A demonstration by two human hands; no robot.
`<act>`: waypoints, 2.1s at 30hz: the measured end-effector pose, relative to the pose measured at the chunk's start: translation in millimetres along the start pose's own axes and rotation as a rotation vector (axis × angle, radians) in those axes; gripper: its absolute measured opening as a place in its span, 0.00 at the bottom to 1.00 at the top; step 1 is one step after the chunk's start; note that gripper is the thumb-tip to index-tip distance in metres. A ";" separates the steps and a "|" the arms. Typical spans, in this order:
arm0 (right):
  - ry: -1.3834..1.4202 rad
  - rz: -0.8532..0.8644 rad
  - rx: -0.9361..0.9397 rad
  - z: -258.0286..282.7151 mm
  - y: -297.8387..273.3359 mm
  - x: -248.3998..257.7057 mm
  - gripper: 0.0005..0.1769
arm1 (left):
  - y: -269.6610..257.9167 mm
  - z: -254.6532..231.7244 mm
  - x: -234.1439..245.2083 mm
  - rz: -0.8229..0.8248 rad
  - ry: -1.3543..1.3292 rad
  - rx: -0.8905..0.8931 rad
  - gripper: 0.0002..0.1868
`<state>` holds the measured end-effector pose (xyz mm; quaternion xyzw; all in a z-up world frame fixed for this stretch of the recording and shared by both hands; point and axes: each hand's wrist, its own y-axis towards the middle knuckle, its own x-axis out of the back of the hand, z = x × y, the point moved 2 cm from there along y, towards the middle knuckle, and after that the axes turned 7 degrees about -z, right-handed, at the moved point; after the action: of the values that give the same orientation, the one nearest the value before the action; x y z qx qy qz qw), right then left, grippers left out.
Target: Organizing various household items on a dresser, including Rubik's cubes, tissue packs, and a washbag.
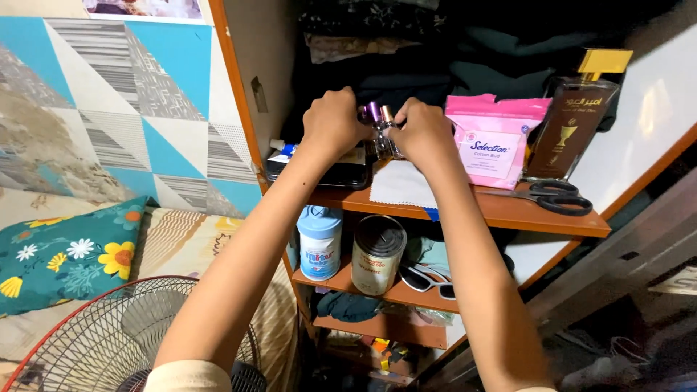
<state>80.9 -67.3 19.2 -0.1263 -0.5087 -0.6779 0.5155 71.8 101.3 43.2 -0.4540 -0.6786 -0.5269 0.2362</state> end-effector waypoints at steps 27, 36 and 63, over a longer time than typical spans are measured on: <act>-0.112 0.215 -0.078 8.4 2.7 -15.7 0.29 | 6.6 -1.0 -6.2 -0.098 0.006 0.140 0.26; -0.133 0.224 -0.027 8.4 -7.0 1.6 0.19 | 2.2 -5.1 -4.3 -0.089 0.073 0.052 0.25; -0.104 0.151 0.190 -3.1 -1.6 11.7 0.15 | -31.7 10.9 5.5 0.029 -0.299 -0.277 0.14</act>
<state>75.5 -76.6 25.0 -0.1498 -0.5856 -0.5785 0.5477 43.5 112.4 28.1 -0.5649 -0.6204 -0.5387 0.0757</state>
